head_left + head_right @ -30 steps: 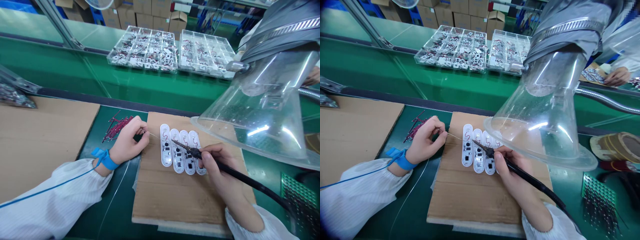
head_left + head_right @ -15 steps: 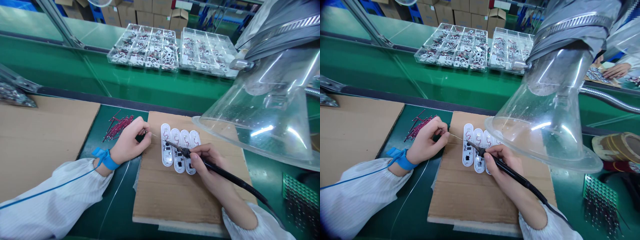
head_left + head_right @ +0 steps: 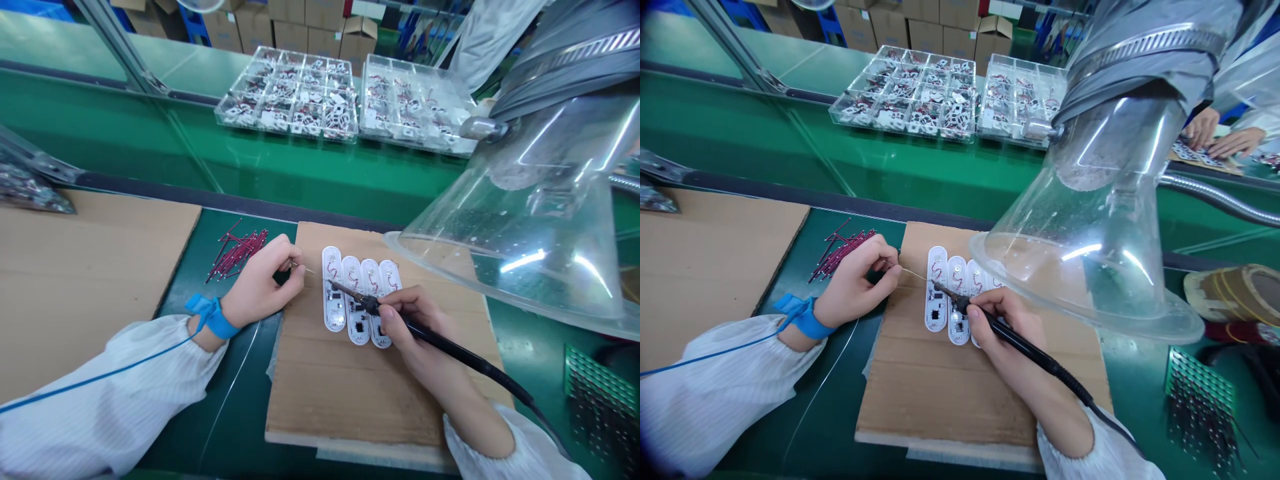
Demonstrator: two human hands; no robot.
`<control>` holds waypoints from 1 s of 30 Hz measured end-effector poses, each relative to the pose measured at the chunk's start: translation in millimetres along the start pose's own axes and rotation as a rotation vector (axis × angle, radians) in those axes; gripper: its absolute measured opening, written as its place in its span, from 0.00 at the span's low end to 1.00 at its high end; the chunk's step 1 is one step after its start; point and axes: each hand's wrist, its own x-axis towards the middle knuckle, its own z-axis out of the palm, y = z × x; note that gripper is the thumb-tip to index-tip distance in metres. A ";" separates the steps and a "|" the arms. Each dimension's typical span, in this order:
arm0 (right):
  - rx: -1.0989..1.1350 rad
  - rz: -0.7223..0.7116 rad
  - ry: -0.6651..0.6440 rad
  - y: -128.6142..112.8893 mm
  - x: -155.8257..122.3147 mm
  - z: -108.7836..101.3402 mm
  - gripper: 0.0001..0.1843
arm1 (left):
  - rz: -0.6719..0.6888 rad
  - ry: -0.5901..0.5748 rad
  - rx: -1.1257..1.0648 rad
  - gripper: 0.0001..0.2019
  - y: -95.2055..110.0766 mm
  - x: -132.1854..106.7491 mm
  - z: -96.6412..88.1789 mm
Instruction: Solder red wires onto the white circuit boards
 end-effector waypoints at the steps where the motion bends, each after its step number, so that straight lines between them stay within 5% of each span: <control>1: 0.004 -0.002 0.003 0.7 -0.1 0.0 0.06 | 0.000 0.009 0.002 0.09 -0.3 0.0 -0.1; 30: -0.071 -0.006 -0.009 4.4 -6.5 -4.8 0.10 | -0.047 0.043 0.004 0.08 -3.5 -1.2 -0.3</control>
